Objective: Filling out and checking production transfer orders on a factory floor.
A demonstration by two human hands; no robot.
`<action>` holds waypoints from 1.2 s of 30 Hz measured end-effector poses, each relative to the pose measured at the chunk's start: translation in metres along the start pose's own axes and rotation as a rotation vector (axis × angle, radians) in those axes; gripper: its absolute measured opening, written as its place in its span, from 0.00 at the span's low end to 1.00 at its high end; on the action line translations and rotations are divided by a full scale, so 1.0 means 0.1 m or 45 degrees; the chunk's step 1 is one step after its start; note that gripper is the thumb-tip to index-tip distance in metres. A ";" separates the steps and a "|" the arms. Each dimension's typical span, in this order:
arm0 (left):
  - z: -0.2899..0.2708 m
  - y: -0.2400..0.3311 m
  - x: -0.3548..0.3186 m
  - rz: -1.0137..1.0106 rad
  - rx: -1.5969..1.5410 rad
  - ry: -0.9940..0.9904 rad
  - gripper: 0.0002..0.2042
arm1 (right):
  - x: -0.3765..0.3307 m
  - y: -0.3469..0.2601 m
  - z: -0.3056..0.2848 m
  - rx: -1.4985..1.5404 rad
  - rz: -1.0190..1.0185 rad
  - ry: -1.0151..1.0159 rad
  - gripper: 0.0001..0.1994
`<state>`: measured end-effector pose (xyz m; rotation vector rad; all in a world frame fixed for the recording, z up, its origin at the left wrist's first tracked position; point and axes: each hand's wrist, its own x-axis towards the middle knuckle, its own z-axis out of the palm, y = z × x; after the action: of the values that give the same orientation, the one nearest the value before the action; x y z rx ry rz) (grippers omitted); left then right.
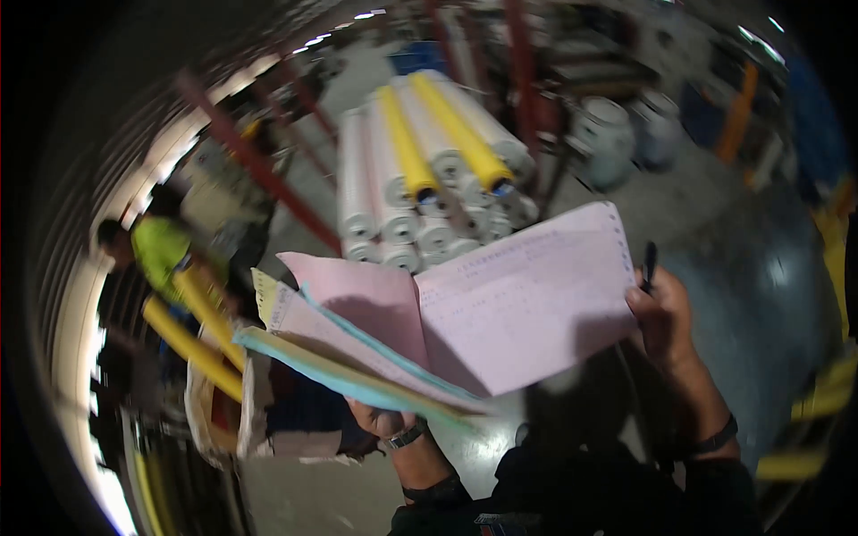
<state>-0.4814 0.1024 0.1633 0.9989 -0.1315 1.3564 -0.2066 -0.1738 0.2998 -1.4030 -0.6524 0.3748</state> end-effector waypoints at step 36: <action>2.72 -4.43 -3.45 -2.099 0.424 -0.903 0.13 | -3.23 3.71 -4.60 -0.518 0.865 1.565 0.08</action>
<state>-0.0760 -0.2839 -0.1116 1.2930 0.3551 -0.5118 -0.1201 -0.6729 -0.1439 -1.8829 0.8138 -0.1572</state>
